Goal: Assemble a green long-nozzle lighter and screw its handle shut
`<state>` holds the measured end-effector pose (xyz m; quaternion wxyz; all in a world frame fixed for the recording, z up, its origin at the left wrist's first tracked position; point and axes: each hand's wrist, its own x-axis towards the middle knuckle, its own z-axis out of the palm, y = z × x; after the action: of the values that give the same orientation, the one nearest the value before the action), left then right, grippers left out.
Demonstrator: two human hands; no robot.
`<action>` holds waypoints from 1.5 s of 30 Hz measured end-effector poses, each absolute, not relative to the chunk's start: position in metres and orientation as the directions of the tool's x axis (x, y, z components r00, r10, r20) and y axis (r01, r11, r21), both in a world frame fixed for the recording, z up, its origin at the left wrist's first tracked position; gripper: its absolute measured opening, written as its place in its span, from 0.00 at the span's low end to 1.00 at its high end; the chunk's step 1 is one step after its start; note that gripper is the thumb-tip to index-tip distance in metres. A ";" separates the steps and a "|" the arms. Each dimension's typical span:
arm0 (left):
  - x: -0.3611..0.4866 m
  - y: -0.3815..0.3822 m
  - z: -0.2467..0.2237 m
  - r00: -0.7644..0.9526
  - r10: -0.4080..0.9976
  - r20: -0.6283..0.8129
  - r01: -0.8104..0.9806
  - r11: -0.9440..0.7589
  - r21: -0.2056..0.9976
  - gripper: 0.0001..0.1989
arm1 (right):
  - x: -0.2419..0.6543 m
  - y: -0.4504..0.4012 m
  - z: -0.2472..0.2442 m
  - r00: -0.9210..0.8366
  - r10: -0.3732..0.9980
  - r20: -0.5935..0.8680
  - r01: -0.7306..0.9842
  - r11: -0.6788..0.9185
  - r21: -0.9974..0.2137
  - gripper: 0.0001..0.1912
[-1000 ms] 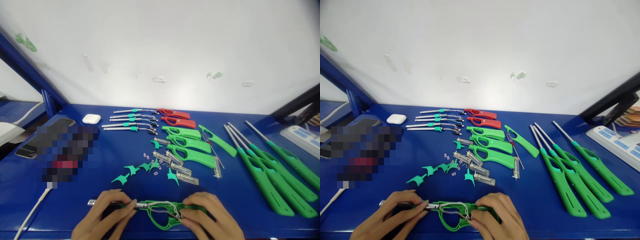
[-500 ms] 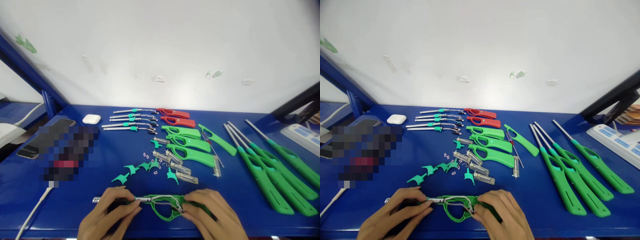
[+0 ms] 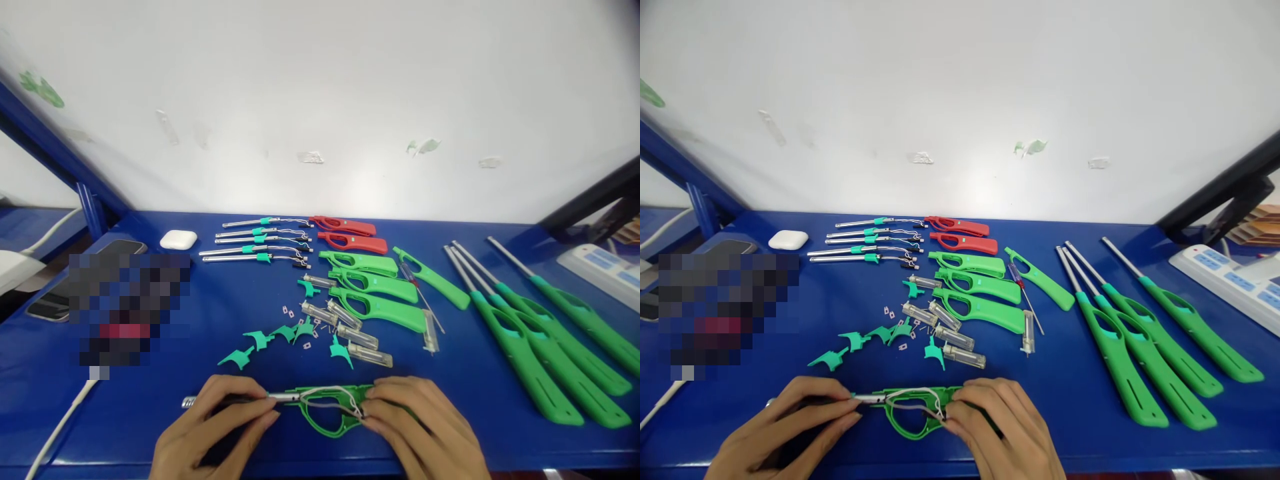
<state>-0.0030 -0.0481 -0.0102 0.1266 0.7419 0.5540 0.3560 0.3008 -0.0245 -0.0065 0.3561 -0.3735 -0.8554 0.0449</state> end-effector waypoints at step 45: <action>-0.028 -0.004 0.022 0.064 0.911 0.409 0.918 -0.214 0.335 0.18 | 0.303 -0.028 -0.010 -0.473 0.698 0.537 0.648 0.689 -0.324 0.07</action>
<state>-0.0279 -0.0042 0.0216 -0.0065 0.7292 0.6267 0.2746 0.3029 -0.0283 -0.0103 0.3303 -0.3926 -0.8575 0.0378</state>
